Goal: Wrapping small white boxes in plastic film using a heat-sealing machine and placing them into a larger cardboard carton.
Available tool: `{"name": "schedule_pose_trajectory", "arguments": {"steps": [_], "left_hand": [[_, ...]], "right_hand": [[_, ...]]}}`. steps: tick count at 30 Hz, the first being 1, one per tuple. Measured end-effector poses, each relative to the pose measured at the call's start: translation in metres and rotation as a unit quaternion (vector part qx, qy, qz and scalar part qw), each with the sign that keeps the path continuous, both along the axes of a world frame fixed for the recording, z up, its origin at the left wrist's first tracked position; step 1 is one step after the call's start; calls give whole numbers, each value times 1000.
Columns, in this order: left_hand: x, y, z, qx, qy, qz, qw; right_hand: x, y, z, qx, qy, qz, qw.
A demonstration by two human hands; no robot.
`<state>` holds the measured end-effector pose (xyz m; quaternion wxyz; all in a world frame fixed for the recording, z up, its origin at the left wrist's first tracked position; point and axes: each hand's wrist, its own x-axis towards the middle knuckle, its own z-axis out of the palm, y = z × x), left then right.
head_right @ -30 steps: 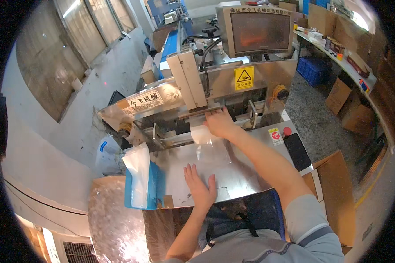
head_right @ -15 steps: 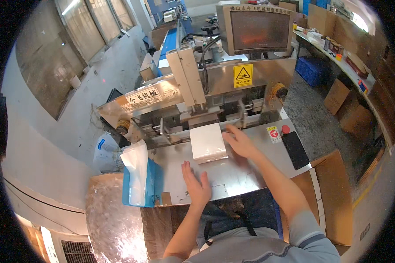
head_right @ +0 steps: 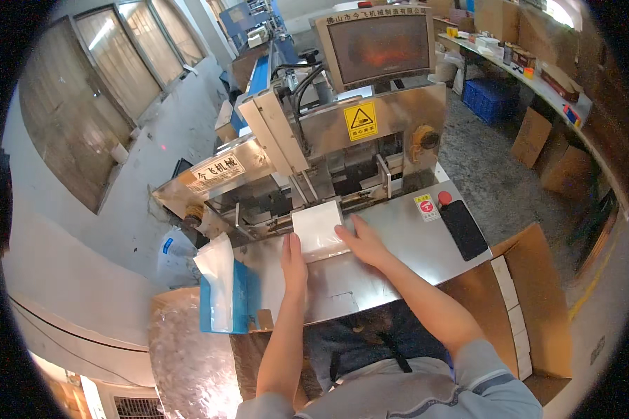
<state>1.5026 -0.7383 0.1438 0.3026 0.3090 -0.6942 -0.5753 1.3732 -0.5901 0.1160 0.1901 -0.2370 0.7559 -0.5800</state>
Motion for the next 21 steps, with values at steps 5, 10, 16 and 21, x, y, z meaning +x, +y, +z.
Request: {"name": "schedule_pose_trajectory", "arguments": {"steps": [5, 10, 16, 21], "left_hand": [[-16, 4, 7, 101, -1, -49, 994], [-9, -8, -5, 267, 54, -77, 959], [-90, -57, -26, 344, 109, -69, 930], [-91, -80, -34, 294, 91, -12, 951]], "right_hand": [[-8, -14, -15, -36, 54, -17, 998], [8, 32, 42, -124, -190, 16, 974], [16, 77, 27, -223, -258, -9, 940], [35, 105, 33, -225, -250, -2, 942]]}}
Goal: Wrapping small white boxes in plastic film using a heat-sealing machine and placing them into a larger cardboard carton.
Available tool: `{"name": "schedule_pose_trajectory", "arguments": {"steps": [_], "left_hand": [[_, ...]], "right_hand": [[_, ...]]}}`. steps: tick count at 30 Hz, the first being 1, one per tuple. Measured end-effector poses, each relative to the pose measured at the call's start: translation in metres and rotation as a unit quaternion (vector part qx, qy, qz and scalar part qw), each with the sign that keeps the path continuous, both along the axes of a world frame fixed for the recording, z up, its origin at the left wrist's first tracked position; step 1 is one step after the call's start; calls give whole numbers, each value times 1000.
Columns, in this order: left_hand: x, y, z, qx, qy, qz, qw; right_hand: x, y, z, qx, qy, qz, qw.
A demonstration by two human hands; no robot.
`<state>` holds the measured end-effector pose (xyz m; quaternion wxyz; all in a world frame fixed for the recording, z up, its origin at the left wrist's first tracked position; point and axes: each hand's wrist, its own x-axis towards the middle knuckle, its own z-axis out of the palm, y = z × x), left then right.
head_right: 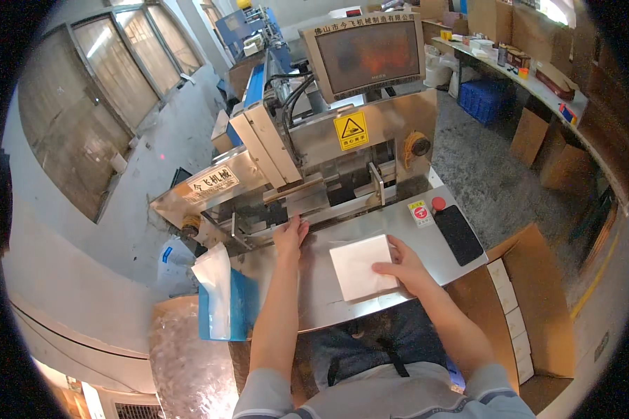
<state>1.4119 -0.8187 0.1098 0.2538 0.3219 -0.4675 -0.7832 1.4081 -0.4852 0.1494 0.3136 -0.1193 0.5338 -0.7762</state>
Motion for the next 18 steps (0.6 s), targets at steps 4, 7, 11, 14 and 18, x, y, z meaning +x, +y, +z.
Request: {"name": "schedule_pose_trajectory", "arguments": {"steps": [4, 7, 11, 14, 18], "left_hand": [[43, 42, 31, -115, 14, -39, 992], [149, 31, 98, -260, 2, -18, 966], [364, -105, 132, -395, -133, 269, 868], [482, -140, 103, -535, -411, 495, 548], [456, -64, 87, -354, -226, 293, 859]], "right_hand": [[-2, 34, -1, 0, -14, -26, 1000], [0, 47, -9, -23, 18, -26, 999], [4, 56, 10, 24, 124, -45, 991], [17, 50, 43, 38, 193, -67, 978], [33, 29, 60, 156, 556, -105, 809]]}}
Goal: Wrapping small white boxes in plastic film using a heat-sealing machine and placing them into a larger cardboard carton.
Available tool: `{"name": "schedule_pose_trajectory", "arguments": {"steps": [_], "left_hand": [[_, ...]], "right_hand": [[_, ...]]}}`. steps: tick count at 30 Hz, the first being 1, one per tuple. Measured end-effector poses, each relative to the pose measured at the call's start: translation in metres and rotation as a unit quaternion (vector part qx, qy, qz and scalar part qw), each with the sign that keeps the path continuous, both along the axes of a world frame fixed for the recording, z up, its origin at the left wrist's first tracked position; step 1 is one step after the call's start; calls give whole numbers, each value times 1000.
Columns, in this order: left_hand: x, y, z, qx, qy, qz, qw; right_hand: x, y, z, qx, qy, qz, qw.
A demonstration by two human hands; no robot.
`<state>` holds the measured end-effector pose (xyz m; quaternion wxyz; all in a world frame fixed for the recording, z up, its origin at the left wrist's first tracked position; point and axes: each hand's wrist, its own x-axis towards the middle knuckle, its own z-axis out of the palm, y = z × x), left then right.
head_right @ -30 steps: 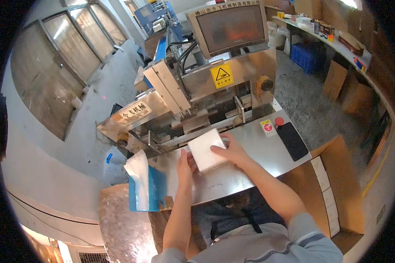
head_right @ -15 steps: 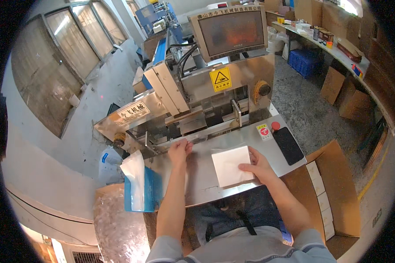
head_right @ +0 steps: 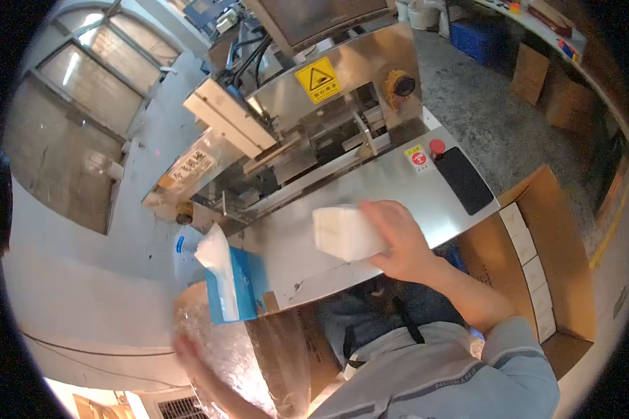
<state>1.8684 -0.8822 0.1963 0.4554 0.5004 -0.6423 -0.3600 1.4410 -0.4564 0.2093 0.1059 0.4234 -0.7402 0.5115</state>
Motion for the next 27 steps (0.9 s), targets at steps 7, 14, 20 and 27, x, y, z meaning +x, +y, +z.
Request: {"name": "schedule_pose_trajectory", "arguments": {"steps": [7, 14, 20, 27], "left_hand": [[-248, 232, -2, 497, 322, -410, 694], [-324, 264, 3, 394, 186, -525, 731], [-361, 342, 8, 235, 27, -697, 677], [-363, 286, -74, -103, -149, -581, 793]], "right_hand": [[54, -23, 0, 62, 234, 145, 959], [48, 79, 5, -38, -150, -65, 986], [33, 120, -36, -216, -517, 22, 828], [-9, 296, -50, -313, -350, -339, 815]]}}
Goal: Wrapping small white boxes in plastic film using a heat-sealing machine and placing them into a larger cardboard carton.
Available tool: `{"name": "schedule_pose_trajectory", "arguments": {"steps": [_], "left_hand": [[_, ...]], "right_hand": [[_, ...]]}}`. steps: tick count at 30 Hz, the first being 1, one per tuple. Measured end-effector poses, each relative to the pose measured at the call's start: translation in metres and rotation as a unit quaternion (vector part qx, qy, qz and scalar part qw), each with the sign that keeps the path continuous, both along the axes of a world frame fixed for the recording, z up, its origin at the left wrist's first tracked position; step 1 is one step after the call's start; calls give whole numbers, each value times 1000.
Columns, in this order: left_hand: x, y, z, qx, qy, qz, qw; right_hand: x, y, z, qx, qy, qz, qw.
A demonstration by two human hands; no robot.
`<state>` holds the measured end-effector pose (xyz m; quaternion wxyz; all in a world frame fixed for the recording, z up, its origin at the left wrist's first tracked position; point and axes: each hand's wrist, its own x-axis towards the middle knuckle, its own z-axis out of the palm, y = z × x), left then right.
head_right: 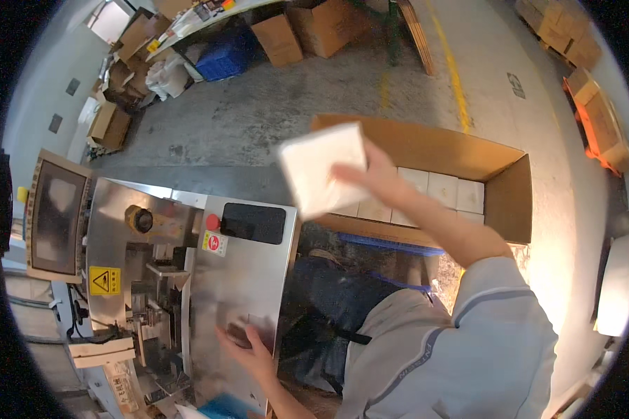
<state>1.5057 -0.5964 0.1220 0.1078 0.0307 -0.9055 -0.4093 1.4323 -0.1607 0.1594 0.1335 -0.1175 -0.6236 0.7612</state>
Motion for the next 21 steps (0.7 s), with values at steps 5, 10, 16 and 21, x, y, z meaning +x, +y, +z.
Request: {"name": "schedule_pose_trajectory", "arguments": {"steps": [5, 10, 16, 21], "left_hand": [[-7, 2, -9, -302, 21, 1, 953], [-12, 8, -5, -298, 25, -6, 954], [-8, 6, 1, -324, 21, 7, 946], [-6, 4, -2, -291, 50, 5, 955]], "right_hand": [[-30, 78, -149, -117, -148, -44, 981], [-39, 72, -310, -102, -360, -10, 927], [-49, 3, -296, -4, -411, 102, 906], [-43, 23, -279, 82, -398, 208, 890]]}}
